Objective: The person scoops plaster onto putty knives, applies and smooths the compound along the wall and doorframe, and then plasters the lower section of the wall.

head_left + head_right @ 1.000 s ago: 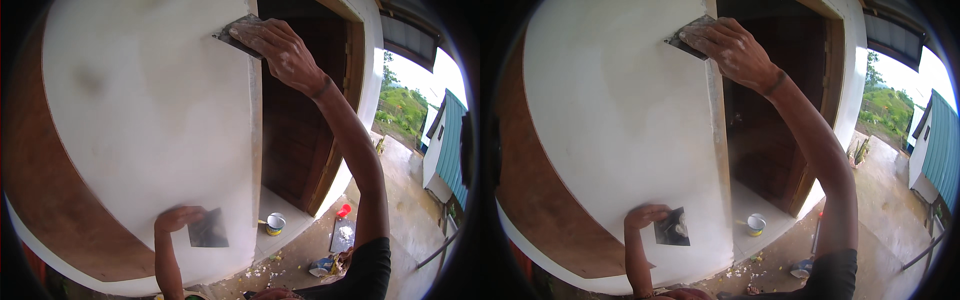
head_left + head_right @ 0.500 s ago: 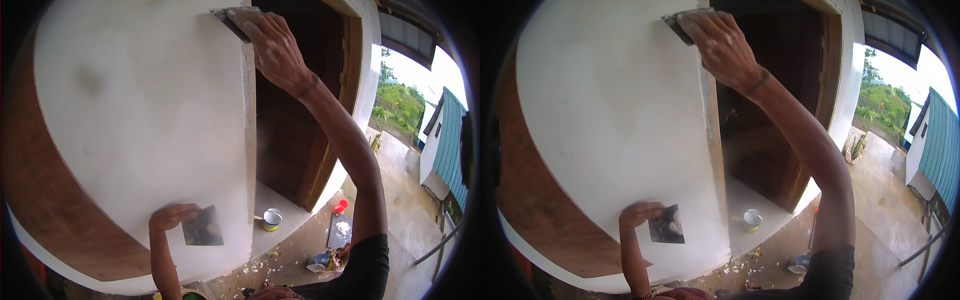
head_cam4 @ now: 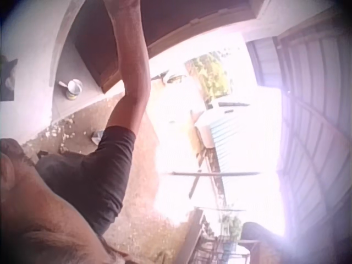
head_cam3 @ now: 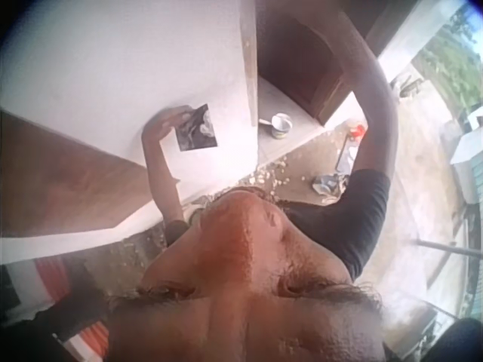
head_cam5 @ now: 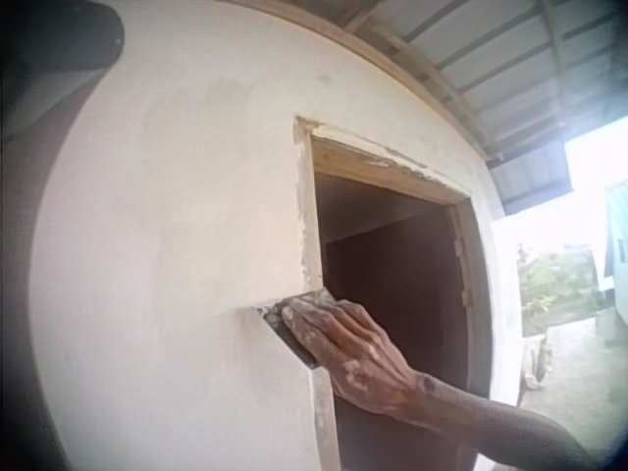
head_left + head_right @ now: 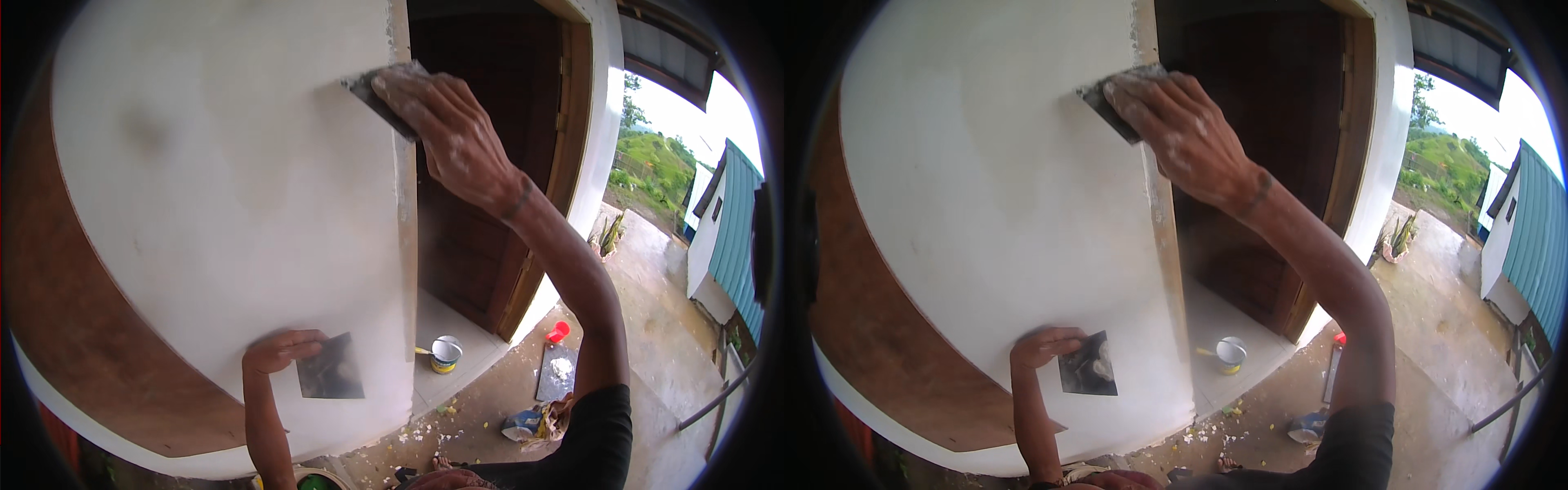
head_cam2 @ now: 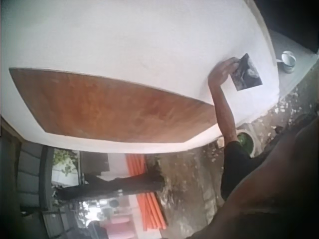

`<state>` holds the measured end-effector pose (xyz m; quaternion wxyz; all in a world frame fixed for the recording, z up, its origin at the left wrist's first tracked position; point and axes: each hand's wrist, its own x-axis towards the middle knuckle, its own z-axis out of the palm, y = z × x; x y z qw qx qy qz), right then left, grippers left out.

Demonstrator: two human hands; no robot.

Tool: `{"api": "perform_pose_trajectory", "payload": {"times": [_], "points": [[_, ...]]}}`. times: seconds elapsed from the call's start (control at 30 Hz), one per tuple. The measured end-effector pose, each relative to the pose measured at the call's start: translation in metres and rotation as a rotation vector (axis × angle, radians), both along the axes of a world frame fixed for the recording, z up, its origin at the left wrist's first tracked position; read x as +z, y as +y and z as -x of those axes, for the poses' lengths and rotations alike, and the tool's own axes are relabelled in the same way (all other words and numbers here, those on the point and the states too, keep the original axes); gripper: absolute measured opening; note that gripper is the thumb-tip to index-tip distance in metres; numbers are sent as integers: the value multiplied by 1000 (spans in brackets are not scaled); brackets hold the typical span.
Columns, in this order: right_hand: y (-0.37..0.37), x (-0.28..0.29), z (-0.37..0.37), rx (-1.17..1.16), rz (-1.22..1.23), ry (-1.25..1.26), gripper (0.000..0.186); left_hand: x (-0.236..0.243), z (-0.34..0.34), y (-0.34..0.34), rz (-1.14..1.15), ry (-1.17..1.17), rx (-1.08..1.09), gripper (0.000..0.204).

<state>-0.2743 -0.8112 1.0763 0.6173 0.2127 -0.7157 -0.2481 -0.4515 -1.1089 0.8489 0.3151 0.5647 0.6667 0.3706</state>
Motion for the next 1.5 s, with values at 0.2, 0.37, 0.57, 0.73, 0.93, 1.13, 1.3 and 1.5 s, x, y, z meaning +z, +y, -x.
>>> {"api": "perform_pose_trajectory", "payload": {"times": [0.2,0.37,0.57,0.73,0.93,1.13,1.3,1.5], "points": [[22,12,39,-77,-151,63,48,0,5,3,35,-34,-30,32],[13,-78,19,-98,-56,-116,50,-3,7,3,-44,63,-54,32],[13,12,15,38,-22,91,51,-2,3,1,63,-67,9,30],[20,61,27,-6,-103,133,38,-5,5,7,25,-108,-47,28],[11,-66,23,-116,-16,-72,44,-2,7,7,-4,-67,-64,30],[-1,-7,-5,15,50,16,45,-7,6,5,31,-102,-1,30],[9,84,23,24,-42,34,51,-10,4,4,26,-124,-14,29],[7,24,42,-4,-55,136,42,-2,4,0,44,-136,-10,29]]}}
